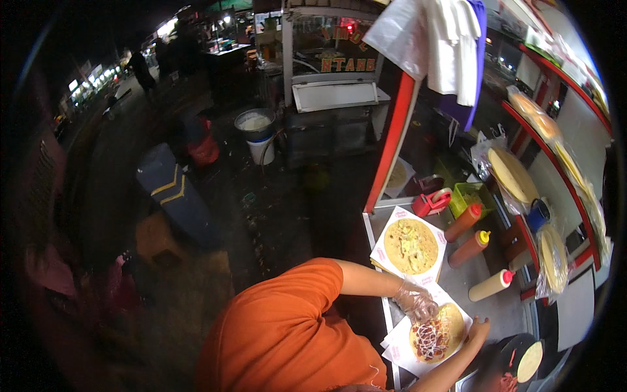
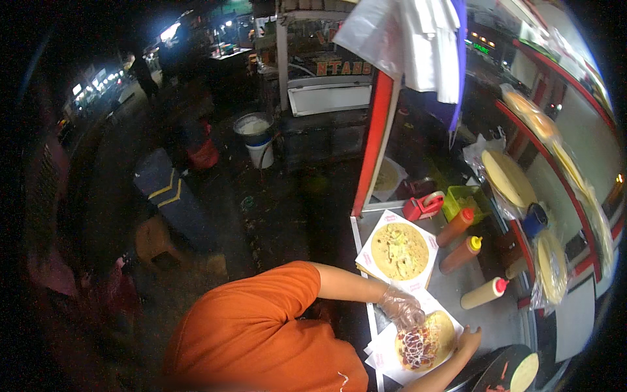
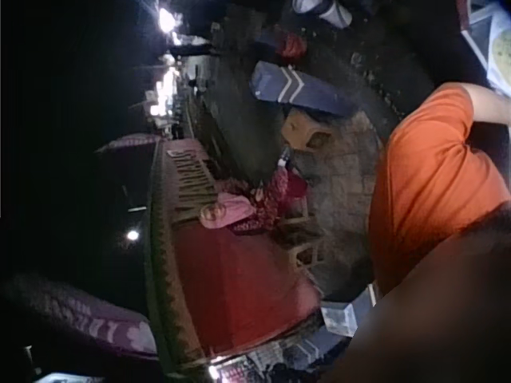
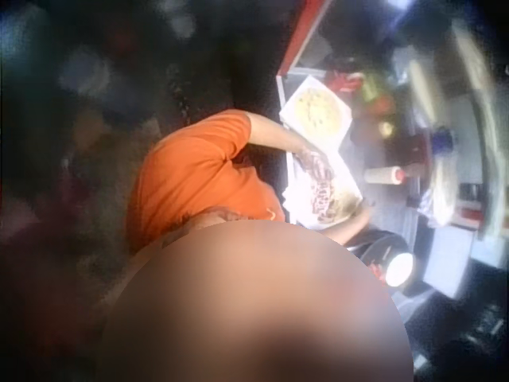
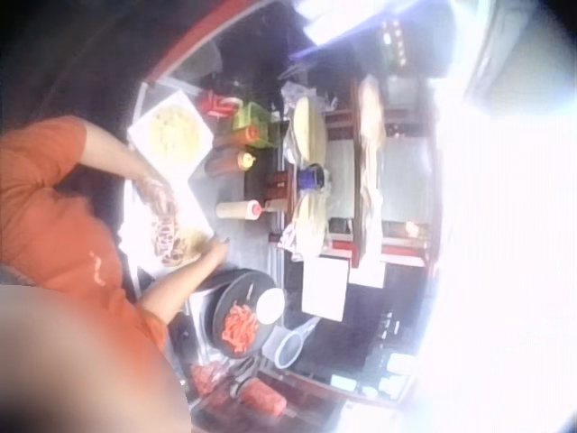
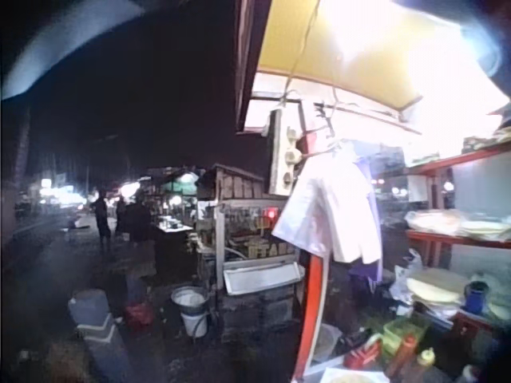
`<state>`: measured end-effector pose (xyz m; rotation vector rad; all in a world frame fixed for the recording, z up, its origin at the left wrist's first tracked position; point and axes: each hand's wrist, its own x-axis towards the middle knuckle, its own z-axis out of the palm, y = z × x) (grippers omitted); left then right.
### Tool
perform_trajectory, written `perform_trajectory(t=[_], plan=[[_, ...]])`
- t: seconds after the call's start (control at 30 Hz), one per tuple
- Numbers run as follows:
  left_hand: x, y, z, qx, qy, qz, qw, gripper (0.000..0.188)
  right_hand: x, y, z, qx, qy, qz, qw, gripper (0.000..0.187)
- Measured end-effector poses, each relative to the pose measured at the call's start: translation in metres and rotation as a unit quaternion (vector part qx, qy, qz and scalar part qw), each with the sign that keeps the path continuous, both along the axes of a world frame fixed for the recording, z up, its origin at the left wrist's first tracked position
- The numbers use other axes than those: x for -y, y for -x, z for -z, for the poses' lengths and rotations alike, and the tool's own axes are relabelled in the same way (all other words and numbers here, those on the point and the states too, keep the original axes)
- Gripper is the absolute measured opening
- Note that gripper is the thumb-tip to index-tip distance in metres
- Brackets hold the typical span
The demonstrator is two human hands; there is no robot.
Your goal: The person assembles tacos by placing shredded lettuce and sliced meat onto tortillas, then adding sauces. The person folds the tortillas and places them into paper wrappers.
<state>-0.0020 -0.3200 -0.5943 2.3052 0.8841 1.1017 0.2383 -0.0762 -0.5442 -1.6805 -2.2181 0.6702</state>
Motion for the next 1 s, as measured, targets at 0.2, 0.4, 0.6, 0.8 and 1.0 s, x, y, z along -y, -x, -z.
perform_trajectory(t=[0.2, 0.4, 0.6, 0.8, 1.0], plan=[[0.002, -0.003, 0.013, 0.05, 0.037, -0.044, 0.997, 0.047, -0.005, 0.009, 0.005, 0.103, 0.021, -0.012, 0.994, 0.069], [0.005, -0.002, 0.008, 0.007, 0.037, -0.065, 0.997, 0.044, -0.002, 0.006, 0.007, 0.147, -0.054, -0.021, 0.987, 0.052], [0.005, -0.002, 0.002, -0.034, -0.033, -0.057, 0.997, 0.031, 0.004, 0.001, 0.006, 0.128, -0.066, -0.033, 0.989, 0.044], [0.01, -0.002, -0.003, -0.012, 0.009, -0.063, 0.998, 0.03, 0.013, 0.004, -0.004, 0.133, -0.077, -0.036, 0.988, 0.038], [0.01, -0.003, -0.003, 0.013, 0.072, -0.072, 0.995, 0.029, 0.004, 0.004, 0.006, 0.105, -0.053, -0.03, 0.993, 0.04]])
